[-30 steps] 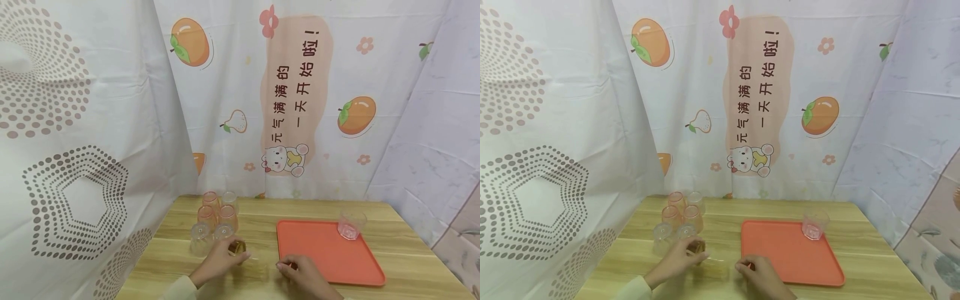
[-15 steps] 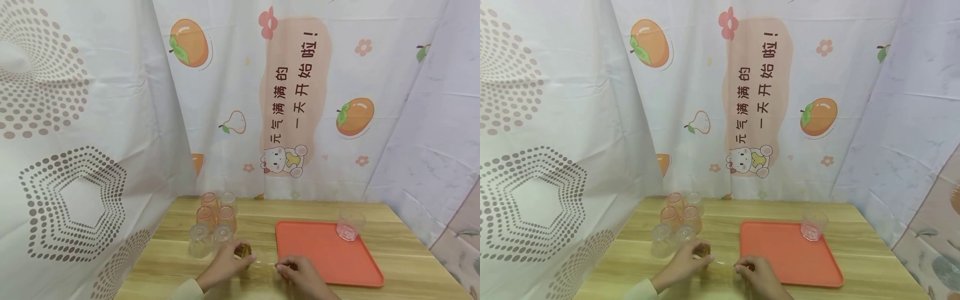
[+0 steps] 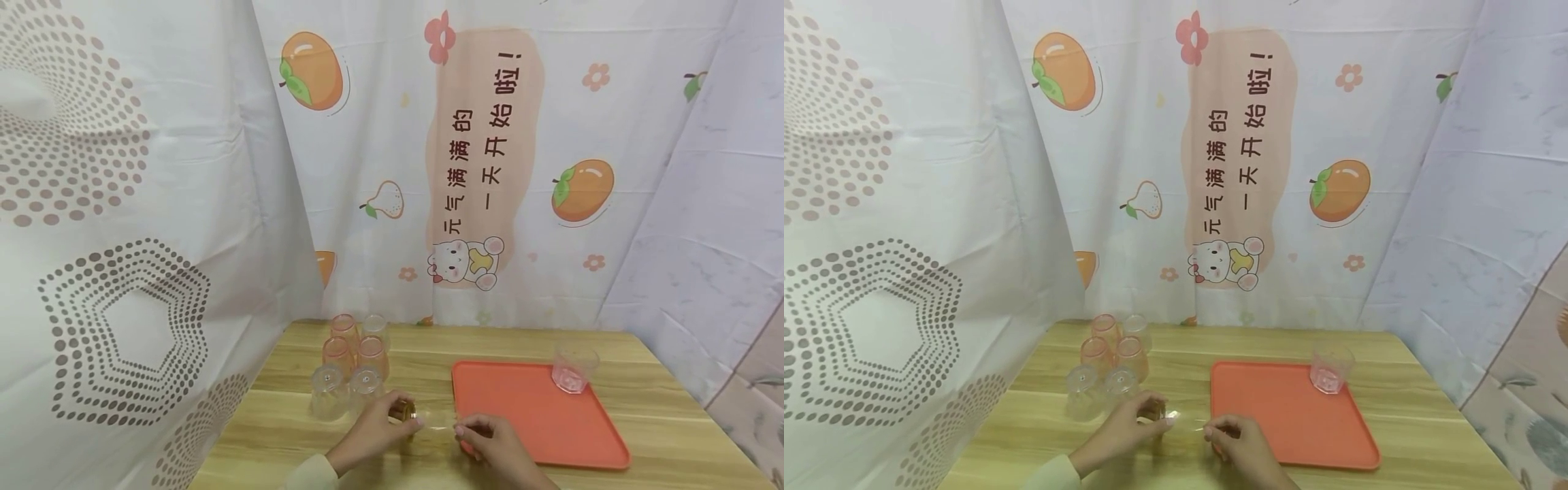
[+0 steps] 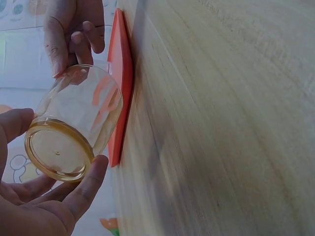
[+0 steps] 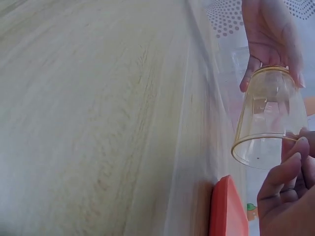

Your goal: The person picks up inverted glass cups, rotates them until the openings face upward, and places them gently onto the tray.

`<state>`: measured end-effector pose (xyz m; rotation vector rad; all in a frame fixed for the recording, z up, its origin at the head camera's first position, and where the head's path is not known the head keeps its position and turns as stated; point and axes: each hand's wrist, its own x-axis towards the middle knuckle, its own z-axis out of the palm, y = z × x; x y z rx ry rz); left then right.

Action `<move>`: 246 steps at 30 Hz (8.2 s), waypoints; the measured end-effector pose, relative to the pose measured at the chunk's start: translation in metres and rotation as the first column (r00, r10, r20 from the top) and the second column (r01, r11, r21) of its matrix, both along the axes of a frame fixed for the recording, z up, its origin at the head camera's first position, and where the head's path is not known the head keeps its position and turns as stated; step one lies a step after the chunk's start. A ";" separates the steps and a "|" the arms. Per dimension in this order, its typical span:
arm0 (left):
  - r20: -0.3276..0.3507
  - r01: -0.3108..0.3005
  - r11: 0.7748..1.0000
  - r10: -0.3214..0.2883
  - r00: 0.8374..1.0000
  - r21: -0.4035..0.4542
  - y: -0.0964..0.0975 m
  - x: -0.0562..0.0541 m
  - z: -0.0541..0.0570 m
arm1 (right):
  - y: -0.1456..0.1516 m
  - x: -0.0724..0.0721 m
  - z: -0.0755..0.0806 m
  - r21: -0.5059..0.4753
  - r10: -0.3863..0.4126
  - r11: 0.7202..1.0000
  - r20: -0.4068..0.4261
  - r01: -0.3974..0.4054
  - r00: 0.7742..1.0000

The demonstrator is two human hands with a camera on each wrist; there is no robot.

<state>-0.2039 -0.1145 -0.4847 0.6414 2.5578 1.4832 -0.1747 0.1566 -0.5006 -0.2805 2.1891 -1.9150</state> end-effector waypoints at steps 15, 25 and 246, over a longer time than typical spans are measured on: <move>0.072 0.048 0.999 -0.048 0.996 0.005 0.008 -0.007 -0.010 | 0.011 0.000 0.011 0.185 -0.084 0.975 -0.206 0.123 0.975; 0.023 0.072 0.995 -0.071 0.997 -0.062 0.018 -0.009 -0.015 | 0.028 -0.001 0.017 0.219 -0.119 0.961 -0.218 0.167 0.969; -0.030 0.083 0.947 -0.097 0.995 -0.310 0.084 -0.020 -0.034 | 0.026 -0.008 -0.023 0.693 0.412 0.712 -0.545 0.115 0.731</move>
